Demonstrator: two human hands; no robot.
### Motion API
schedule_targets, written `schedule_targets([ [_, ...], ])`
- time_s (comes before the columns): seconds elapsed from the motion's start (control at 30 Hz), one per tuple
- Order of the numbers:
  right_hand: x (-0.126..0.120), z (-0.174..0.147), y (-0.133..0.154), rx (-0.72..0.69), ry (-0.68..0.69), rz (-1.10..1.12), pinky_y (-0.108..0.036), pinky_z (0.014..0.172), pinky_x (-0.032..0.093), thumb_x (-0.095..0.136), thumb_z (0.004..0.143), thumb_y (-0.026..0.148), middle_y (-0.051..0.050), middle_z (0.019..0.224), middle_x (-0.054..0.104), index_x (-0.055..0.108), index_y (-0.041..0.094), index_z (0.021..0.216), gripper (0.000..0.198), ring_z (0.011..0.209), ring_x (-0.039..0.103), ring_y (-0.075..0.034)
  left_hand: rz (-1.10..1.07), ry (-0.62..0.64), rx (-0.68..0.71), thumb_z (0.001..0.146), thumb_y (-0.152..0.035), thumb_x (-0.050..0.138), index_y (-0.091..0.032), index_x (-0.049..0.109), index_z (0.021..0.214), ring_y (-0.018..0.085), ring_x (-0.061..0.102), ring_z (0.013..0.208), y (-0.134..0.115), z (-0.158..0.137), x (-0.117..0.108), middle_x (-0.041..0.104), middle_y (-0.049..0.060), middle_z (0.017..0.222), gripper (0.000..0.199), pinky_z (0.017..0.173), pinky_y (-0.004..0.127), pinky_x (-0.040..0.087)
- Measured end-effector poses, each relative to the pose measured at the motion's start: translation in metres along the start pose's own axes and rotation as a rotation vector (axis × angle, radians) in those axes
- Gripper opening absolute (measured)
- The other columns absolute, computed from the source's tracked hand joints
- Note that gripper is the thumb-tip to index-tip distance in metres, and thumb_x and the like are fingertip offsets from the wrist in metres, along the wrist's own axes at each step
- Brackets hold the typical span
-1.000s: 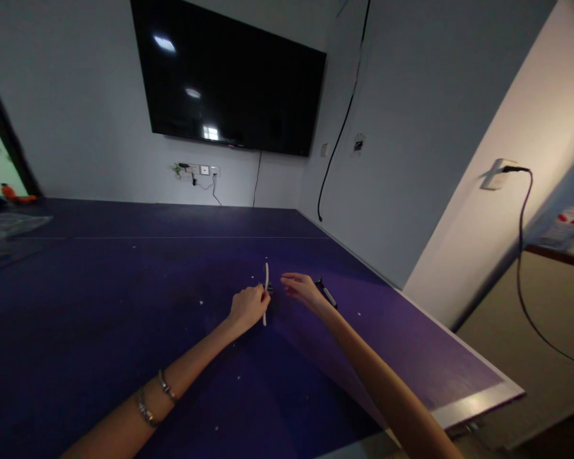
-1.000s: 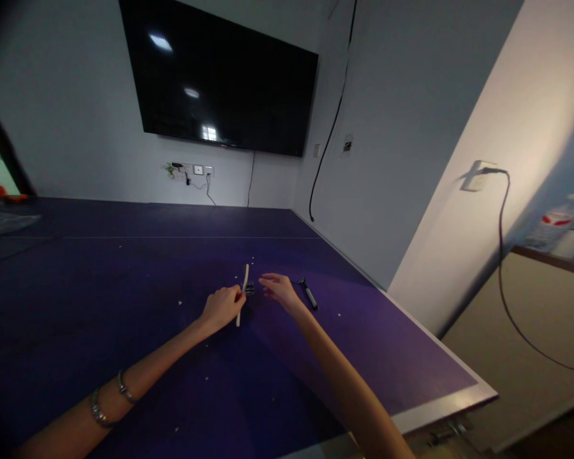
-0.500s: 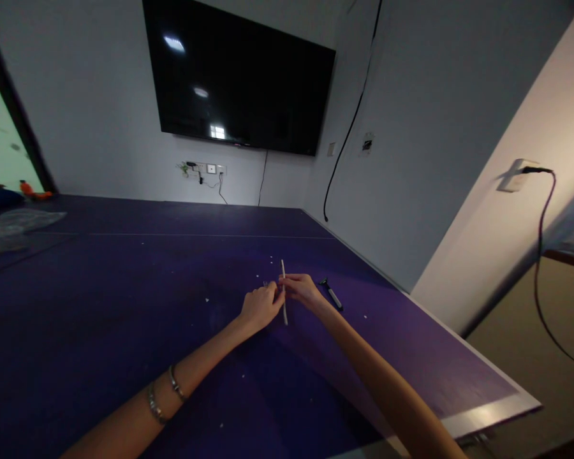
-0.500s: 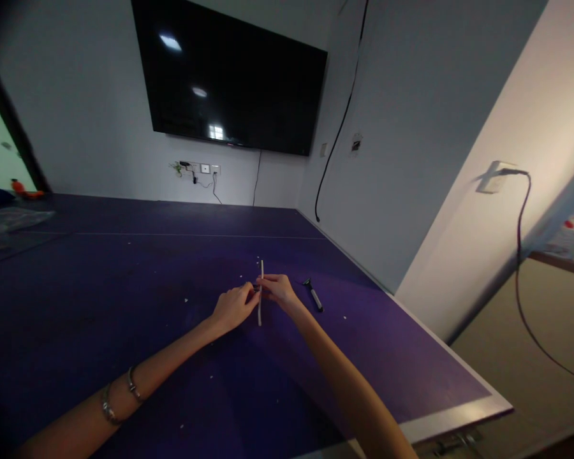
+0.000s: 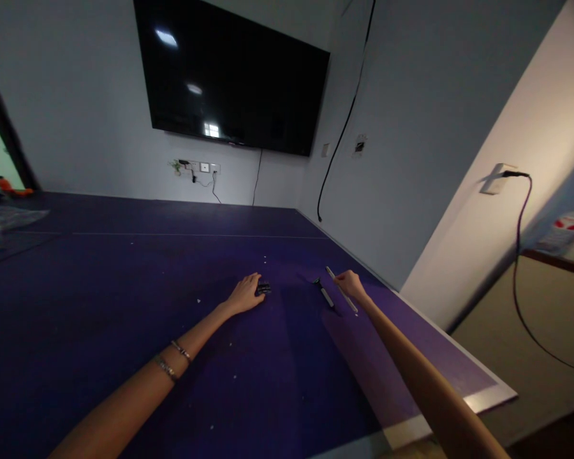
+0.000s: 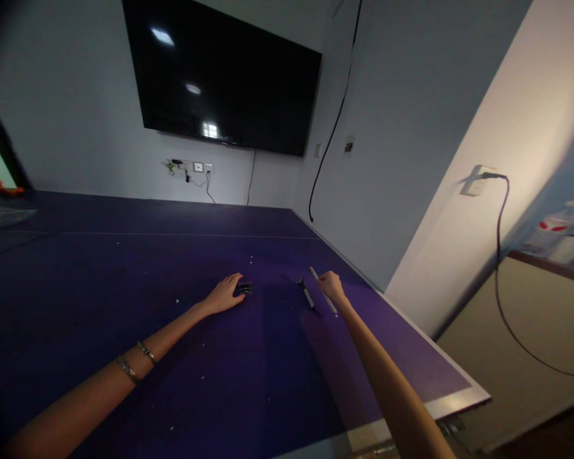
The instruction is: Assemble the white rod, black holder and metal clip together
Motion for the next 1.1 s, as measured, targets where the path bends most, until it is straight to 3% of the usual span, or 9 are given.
schedule_targets([
  [0.2,0.017,-0.004,-0.023,-0.01,0.015,-0.174,-0.022,0.048,0.032,0.058,0.064,0.017,-0.008,0.058,0.065,0.068,0.014,0.054,0.014,0.061,0.06,-0.019,0.009,0.015,0.018,0.079,-0.037,0.048,-0.011,0.038,0.128,0.024,0.044,0.12,0.001,0.008,0.003,0.047,0.015,0.13,0.057,0.1,0.035,0.033],
  [0.43,0.032,-0.002,-0.024,-0.025,0.029,-0.236,-0.022,0.05,0.035,0.057,0.07,0.019,-0.012,0.066,0.068,0.07,0.013,0.062,0.017,0.063,0.063,-0.02,0.009,0.027,0.002,0.079,-0.032,0.048,-0.012,0.036,0.13,0.024,0.045,0.119,0.005,0.009,0.007,0.048,0.015,0.13,0.055,0.1,0.035,0.033],
  [0.67,0.024,-0.007,-0.019,-0.071,-0.014,-0.18,-0.024,0.057,0.041,0.055,0.075,0.025,-0.012,0.074,0.07,0.073,0.012,0.074,0.023,0.075,0.066,-0.025,-0.047,-0.03,0.042,0.078,-0.028,0.049,-0.013,0.044,0.122,0.027,0.05,0.112,0.013,0.014,0.015,0.053,0.016,0.122,0.047,0.094,0.04,0.037],
  [0.8,0.015,-0.01,-0.006,-0.138,-0.05,-0.099,-0.026,0.064,0.045,0.051,0.077,0.03,-0.011,0.082,0.07,0.072,0.011,0.084,0.029,0.08,0.065,-0.026,-0.106,-0.065,0.054,0.077,-0.029,0.052,-0.015,0.046,0.121,0.026,0.052,0.109,0.015,0.014,0.015,0.055,0.013,0.119,0.046,0.094,0.041,0.038],
  [0.93,0.024,-0.018,0.021,-0.241,-0.016,0.006,-0.026,0.071,0.048,0.052,0.078,0.031,-0.008,0.091,0.07,0.07,0.015,0.096,0.03,0.082,0.064,-0.02,-0.154,-0.097,0.112,0.076,-0.031,0.056,-0.015,0.048,0.119,0.026,0.052,0.109,0.001,0.012,0.009,0.057,0.012,0.118,0.047,0.094,0.04,0.038],
  [1.1,0.048,-0.05,0.063,-0.501,0.217,0.15,-0.029,0.074,0.048,0.065,0.071,0.039,-0.006,0.095,0.067,0.063,0.019,0.109,0.043,0.077,0.061,-0.016,-0.226,-0.133,0.236,0.074,-0.032,0.06,-0.015,0.048,0.12,0.024,0.049,0.112,-0.032,0.006,-0.002,0.055,0.012,0.121,0.05,0.097,0.039,0.036],
])
Point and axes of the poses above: each hand's wrist, its own z-axis towards the middle knuckle, its own x-axis out of the palm, y = z × x, the point moved 4 cm from there along z, towards the middle knuckle
